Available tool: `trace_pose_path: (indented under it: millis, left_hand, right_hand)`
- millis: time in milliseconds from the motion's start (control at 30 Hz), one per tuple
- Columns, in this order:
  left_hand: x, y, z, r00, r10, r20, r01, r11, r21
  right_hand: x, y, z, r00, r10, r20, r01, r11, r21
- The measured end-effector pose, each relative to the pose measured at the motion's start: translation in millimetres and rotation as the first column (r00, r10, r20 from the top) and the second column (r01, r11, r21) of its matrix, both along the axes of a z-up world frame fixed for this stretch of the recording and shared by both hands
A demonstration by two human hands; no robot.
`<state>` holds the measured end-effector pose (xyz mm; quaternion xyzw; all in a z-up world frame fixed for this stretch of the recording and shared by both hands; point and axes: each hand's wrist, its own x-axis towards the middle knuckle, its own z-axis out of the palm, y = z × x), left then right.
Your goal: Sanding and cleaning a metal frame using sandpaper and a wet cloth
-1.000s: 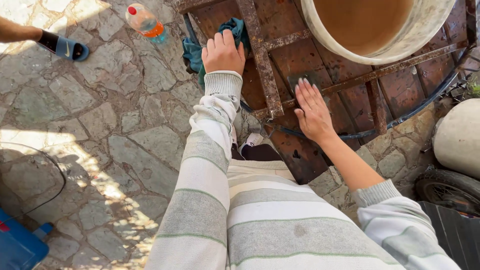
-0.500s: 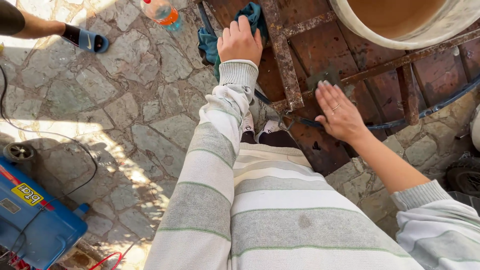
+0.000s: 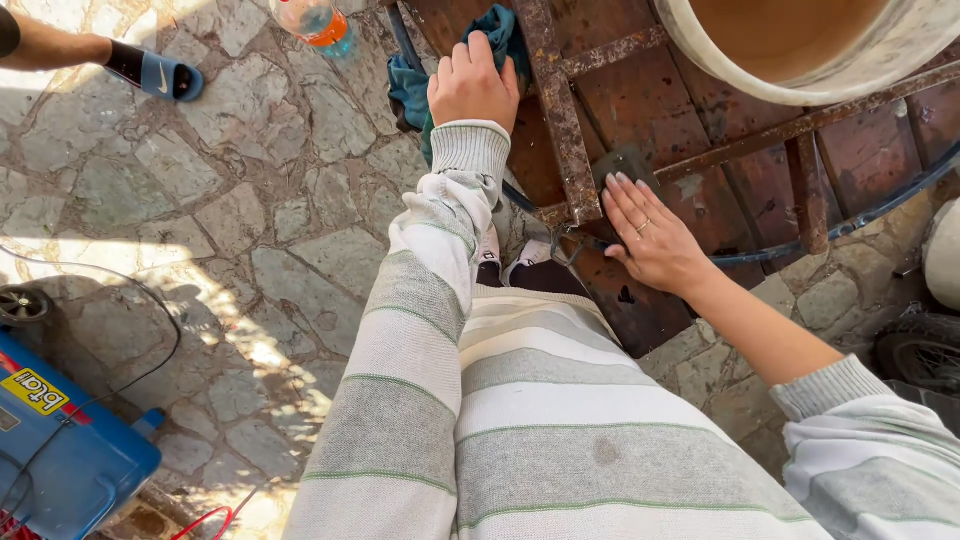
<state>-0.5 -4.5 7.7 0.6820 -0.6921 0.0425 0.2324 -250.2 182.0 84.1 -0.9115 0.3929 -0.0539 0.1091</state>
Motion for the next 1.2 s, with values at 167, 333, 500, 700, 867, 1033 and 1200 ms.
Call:
trace_pose_path:
  millis: [167,333,500,700,867,1033,1200]
  left_hand:
    - [1,1,-2,1.000,-0.004,0.017,0.004,1.000,0.008]
    - [1,0,2,1.000,-0.016,0.022,0.016,1.000,-0.004]
    - [3,1,4,0.999,-0.031,0.042,0.032,0.999,-0.011]
    - [3,2,2,0.998,-0.044,0.054,0.045,0.999,-0.011]
    - [3,3,6,0.998,-0.039,0.042,0.040,0.999,-0.031]
    - [4,0,8,0.997,-0.044,0.060,0.044,0.999,-0.007]
    - [3,2,3,0.996,-0.051,0.069,0.053,0.998,-0.027]
  right_hand:
    - [-18,-14,2,0.978,-0.141,-0.156,0.173,0.961,0.214]
    - [-12,-5,14,0.997,0.016,-0.071,-0.011,0.997,0.081]
    - [-22,-24,10,0.946,-0.174,-0.274,0.245,0.937,0.248]
    - [-50,2,2,0.945,-0.059,-0.321,0.123,0.975,0.185]
    - [-7,-12,15,0.978,-0.136,-0.157,0.155,0.981,0.117]
    - [-32,-2,15,0.975,-0.022,-0.219,0.044,0.994,0.095]
    - [9,-7,26,0.964,-0.075,-0.254,0.139,0.959,0.247]
